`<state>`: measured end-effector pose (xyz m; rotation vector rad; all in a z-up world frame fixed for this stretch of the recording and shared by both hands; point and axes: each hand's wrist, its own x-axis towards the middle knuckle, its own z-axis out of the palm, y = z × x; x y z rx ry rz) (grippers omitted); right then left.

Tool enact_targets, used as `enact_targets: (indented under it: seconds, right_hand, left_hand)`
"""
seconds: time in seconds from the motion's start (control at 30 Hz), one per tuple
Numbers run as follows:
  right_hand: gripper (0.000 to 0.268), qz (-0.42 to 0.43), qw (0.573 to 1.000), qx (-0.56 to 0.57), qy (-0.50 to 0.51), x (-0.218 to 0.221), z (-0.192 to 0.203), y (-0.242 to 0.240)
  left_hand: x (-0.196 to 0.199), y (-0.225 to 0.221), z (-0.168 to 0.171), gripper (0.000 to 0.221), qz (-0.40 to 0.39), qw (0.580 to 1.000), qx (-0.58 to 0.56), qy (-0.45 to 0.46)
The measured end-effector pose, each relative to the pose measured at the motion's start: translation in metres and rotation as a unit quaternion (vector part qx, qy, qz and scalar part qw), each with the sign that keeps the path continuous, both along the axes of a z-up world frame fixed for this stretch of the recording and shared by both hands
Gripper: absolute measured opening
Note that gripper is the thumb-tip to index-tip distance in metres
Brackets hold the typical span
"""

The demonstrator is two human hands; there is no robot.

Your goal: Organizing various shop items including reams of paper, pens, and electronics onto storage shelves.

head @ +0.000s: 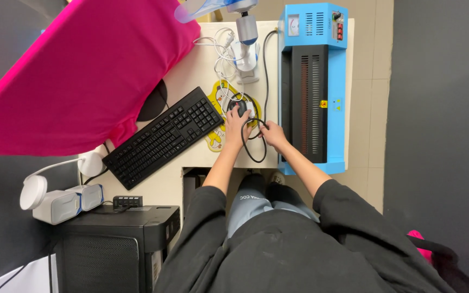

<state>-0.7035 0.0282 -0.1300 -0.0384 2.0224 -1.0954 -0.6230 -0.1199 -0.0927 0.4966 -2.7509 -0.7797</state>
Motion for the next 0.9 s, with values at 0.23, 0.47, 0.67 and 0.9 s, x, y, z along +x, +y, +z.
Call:
enact_targets:
  seconds: [0.23,0.47,0.67,0.9]
  right_hand:
    - [0.025,-0.013,0.997,-0.013,0.069,0.006,-0.009,0.005]
    - [0.024,0.001,0.994,-0.044,0.099,0.009,0.003,0.004]
    - [0.018,0.029,0.976,0.016,0.214,0.004,0.058,0.011]
    - [0.014,-0.048,0.947,0.021,0.318,-0.017,0.143,0.031]
  left_hand:
    - [-0.024,-0.012,0.003,0.089,-0.009,0.99,-0.035,-0.14]
    - [-0.014,-0.031,0.0,0.077,-0.029,0.993,0.065,-0.099]
    - [-0.001,-0.049,-0.002,0.064,0.03,0.982,0.186,-0.005]
    - [0.0,-0.035,-0.013,0.07,0.021,0.996,0.071,-0.058]
